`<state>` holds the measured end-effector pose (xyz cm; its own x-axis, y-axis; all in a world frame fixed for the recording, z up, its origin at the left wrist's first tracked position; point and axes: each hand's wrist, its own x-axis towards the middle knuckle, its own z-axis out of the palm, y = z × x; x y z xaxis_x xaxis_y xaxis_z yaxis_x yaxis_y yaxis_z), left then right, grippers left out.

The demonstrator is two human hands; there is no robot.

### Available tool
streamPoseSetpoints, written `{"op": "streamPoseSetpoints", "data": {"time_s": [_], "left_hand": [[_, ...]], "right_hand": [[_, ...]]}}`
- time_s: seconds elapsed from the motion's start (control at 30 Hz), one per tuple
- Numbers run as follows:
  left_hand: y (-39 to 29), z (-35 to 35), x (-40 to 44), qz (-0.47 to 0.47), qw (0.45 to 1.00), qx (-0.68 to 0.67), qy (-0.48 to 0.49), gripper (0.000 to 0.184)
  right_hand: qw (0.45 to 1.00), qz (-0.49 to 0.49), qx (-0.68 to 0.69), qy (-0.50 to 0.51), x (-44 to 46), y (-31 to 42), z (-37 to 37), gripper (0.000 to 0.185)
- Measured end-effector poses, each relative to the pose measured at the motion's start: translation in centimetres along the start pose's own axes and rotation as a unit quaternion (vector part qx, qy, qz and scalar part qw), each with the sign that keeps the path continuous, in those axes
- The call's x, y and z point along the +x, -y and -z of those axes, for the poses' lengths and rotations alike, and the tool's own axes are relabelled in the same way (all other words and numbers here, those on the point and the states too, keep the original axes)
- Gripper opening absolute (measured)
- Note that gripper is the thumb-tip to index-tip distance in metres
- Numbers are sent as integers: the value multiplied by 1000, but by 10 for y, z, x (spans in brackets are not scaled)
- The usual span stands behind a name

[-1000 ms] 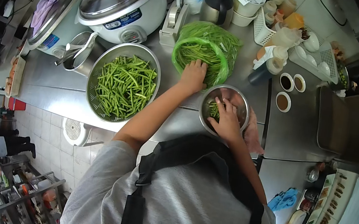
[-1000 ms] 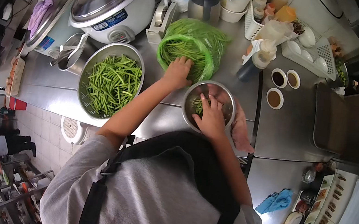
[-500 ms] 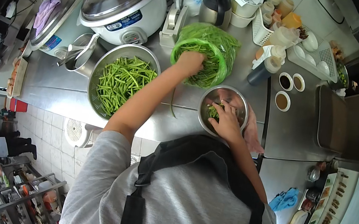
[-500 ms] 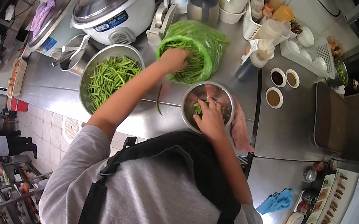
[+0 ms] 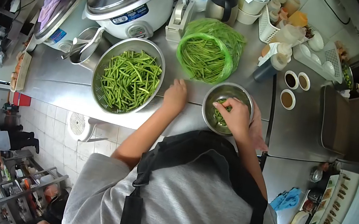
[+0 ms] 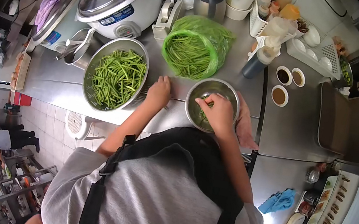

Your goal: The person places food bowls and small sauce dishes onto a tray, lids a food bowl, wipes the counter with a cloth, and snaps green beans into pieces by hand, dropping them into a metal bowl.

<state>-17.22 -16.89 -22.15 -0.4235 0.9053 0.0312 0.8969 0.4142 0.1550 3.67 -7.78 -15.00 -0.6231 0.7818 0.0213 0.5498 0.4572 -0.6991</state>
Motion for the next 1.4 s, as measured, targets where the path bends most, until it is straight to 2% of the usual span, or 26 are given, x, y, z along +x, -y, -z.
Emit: {"op": "streamPoseSetpoints", "data": {"time_s": [0.03, 0.13, 0.23, 0.33, 0.43, 0.53, 0.63, 0.73, 0.93, 1.03, 1.13, 1.23, 1.33, 1.4], "left_hand": [[-2, -9, -5, -2, 998, 26, -65, 31], [-4, -9, -6, 86, 990, -103, -32, 28], [-4, -4, -11, 30, 992, -120, -31, 30], [-20, 42, -21, 29, 943, -329, -34, 38], [-33, 80, -26, -74, 924, -369, -74, 40], [-36, 103, -25, -186, 931, -291, -116, 34], [-39, 116, -27, -222, 923, -281, -140, 29], [-40, 121, -29, -228, 928, -275, -109, 30], [-42, 119, -26, -243, 920, -284, -118, 31], [-46, 110, -26, -160, 884, -428, -106, 28], [-53, 109, -27, -83, 833, -546, -20, 29], [-63, 102, -24, -38, 825, -564, -12, 37], [-67, 86, -14, 11, 751, -660, -5, 43], [-68, 79, -7, 32, 729, -684, -3, 44]], "right_hand": [[999, -21, -26, 24, 1, 5, 2, 21], [997, 3, 79, -8, -1, 7, -4, 18], [987, 46, 154, -27, -5, 7, -9, 21], [984, 80, 159, 1, -7, 18, -3, 27], [985, 117, 126, -6, -9, 32, 0, 29], [987, 96, 130, -8, -8, 37, 0, 29], [987, 82, 137, -30, -7, 32, 1, 28], [994, 37, 104, -22, -7, 39, 14, 25], [984, 120, 132, -8, -8, 33, 12, 16], [961, 34, 275, -8, -9, 25, 0, 13], [868, -73, 491, 9, -9, 21, -6, 16], [820, -107, 562, 1, -8, 18, -10, 18], [781, -143, 608, 6, -9, 15, -8, 18], [778, -146, 610, 33, -12, 11, -13, 18]]}}
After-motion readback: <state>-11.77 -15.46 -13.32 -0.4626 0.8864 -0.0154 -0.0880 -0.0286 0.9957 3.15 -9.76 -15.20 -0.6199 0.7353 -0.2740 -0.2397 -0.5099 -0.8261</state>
